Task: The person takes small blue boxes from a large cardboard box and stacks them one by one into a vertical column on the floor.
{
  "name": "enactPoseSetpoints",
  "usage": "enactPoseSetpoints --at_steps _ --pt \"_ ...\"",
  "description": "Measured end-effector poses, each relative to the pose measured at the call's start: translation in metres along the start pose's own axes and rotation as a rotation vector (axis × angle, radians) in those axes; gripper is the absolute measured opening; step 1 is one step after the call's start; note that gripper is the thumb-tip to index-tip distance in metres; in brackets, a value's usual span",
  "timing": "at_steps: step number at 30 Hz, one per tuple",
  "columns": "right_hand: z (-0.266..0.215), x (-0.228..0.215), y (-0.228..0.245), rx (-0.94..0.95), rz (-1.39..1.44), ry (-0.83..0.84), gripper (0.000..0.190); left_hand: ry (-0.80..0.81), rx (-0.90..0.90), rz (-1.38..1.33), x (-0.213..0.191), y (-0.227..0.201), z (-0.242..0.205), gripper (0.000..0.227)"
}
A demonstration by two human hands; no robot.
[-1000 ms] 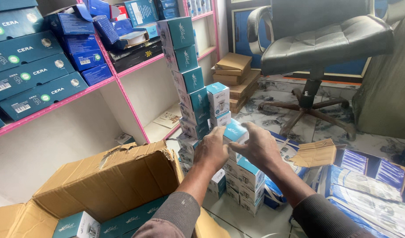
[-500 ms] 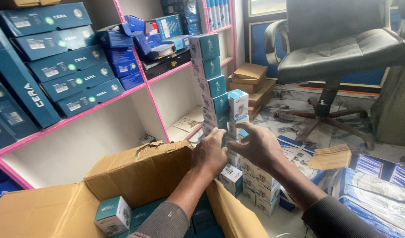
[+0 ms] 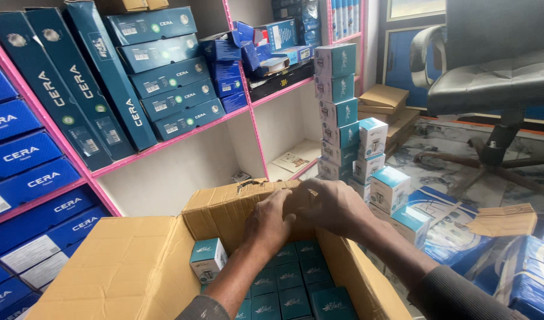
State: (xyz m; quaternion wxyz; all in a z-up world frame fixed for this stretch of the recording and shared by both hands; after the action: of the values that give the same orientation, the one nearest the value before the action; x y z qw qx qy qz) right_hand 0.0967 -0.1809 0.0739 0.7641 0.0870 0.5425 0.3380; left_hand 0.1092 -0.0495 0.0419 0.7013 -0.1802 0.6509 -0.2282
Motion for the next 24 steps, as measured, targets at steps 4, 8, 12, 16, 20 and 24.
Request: enactPoseSetpoints --at_steps 4,8,12,16,20,24 --pt "0.0 0.038 0.024 -0.601 -0.386 -0.053 0.03 0.015 0.027 -0.048 -0.008 0.008 -0.032 0.034" --pt "-0.017 0.033 0.045 0.047 -0.205 0.351 0.019 -0.002 0.035 -0.058 0.004 0.031 -0.04 0.012" --pt "-0.021 0.063 0.028 -0.147 -0.239 0.422 0.014 0.06 -0.02 -0.055 0.016 0.046 -0.052 0.03" --pt "-0.034 0.081 0.011 -0.251 -0.247 0.414 0.027 0.165 -0.07 -0.03 0.034 0.058 -0.058 0.045" --pt "-0.049 0.081 0.014 -0.213 -0.213 0.509 0.028 0.215 -0.066 -0.005 0.045 0.059 -0.065 0.044" --pt "-0.063 0.093 0.01 -0.175 -0.315 0.746 0.027 0.413 -0.07 0.066 0.054 0.05 -0.079 0.046"
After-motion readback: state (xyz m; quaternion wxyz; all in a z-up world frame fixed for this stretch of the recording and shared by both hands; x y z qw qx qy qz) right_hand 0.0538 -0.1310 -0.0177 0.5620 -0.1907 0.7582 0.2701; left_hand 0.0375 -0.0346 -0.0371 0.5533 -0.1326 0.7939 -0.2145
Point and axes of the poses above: each hand's wrist, its own z-axis towards the middle knuckle, its own x-axis out of the palm, y = z × x, the point moved 8 cm from there along z, towards the middle knuckle, and after that the axes turned 13 degrees about -x, right-handed, at the moved point
